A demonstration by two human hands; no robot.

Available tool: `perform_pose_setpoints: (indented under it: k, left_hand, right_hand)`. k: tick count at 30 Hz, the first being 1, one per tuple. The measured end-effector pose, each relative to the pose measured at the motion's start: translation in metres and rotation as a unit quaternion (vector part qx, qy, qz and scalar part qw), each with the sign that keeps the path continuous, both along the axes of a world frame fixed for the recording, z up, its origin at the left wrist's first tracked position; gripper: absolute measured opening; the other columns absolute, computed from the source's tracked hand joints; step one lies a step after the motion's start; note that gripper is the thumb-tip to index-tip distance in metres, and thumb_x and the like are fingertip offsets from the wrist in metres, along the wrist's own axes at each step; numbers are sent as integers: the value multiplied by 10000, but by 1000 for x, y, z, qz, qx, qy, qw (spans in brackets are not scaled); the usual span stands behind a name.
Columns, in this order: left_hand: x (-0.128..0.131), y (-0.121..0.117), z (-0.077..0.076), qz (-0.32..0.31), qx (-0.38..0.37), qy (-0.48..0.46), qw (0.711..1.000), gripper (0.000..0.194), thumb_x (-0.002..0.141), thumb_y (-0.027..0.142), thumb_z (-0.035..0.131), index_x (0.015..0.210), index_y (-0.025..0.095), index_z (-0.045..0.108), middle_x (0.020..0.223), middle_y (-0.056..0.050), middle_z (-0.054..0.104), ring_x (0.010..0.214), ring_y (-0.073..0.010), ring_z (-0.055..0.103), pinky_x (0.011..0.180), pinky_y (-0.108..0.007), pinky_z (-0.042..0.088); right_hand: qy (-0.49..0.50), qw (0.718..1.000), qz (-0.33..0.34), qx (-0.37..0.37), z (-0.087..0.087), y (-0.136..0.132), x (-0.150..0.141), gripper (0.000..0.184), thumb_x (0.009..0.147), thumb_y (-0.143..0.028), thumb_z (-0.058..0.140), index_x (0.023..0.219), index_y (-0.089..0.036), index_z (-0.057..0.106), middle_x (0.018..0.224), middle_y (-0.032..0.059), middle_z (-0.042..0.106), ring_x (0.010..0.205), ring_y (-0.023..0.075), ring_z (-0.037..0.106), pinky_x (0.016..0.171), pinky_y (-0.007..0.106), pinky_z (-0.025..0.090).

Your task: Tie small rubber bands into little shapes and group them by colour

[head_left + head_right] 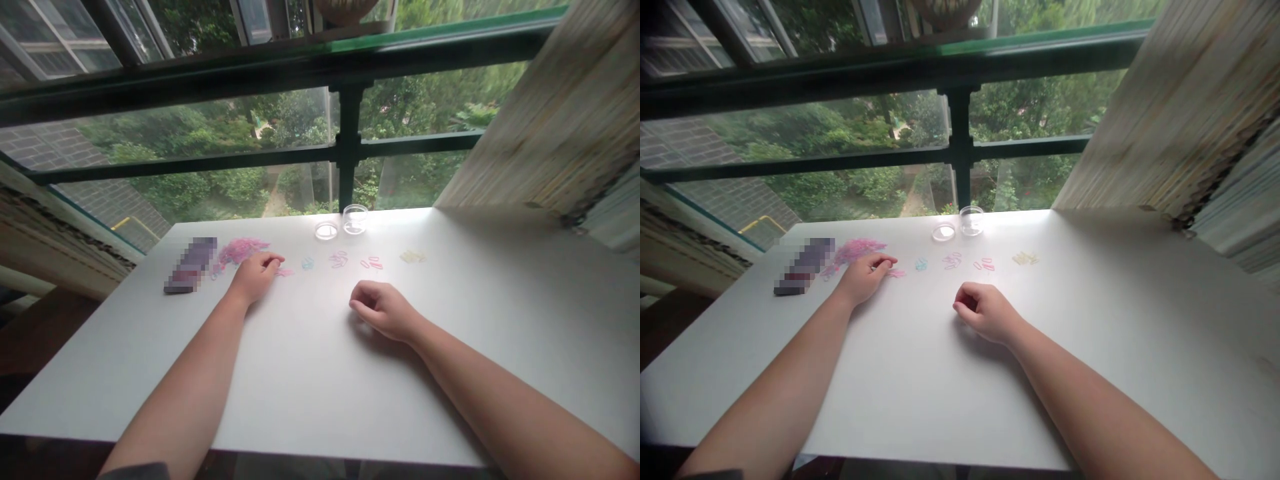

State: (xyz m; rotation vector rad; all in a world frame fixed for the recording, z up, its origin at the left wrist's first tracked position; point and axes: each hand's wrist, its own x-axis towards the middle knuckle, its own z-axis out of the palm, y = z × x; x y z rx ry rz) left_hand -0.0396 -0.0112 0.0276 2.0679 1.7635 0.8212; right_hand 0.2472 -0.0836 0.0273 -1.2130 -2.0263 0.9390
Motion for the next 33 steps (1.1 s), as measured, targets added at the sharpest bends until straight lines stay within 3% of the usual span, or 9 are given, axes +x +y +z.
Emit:
perform_pose_setpoints:
  k: [10,15,19,26,33]
  left_hand:
    - [-7,3,3,27,24,-16,999,307,808,308,443,971,181,671,884,-42,694,830,-190,618,772,-299,464]
    - [-24,6,8,82,52,-35,995,274,788,299,476,939,184,673,897,-53,695,825,-193,622,792,-319,474]
    - [-44,0,11,159,79,-30,984,244,774,285,493,908,190,675,914,-64,695,826,-203,621,787,-325,480]
    - [-80,-28,-2,256,80,-17,963,305,772,278,489,1015,155,625,928,-88,685,763,-175,621,730,-293,487]
    - [-71,-34,-12,235,19,54,970,337,714,272,556,1019,162,649,987,-94,684,803,-198,632,792,-308,477]
  right_hand:
    - [-30,999,20,1,-1,0,0,206,779,-259,533,603,-176,466,526,-38,462,499,85,394,497,219,313]
    - [-42,999,19,1,0,0,-1,207,783,-281,531,612,-176,481,528,-35,463,501,90,400,497,221,315]
    - [-40,999,17,-5,-1,-1,-1,211,795,-290,518,621,-176,481,532,-33,483,497,92,414,497,221,327]
    - [-34,999,28,-2,-5,0,1,208,817,-314,497,660,-178,508,544,-21,521,505,106,443,504,232,342]
    - [-33,999,23,-5,-7,1,0,214,824,-331,487,673,-182,515,553,-15,543,505,116,472,508,241,355]
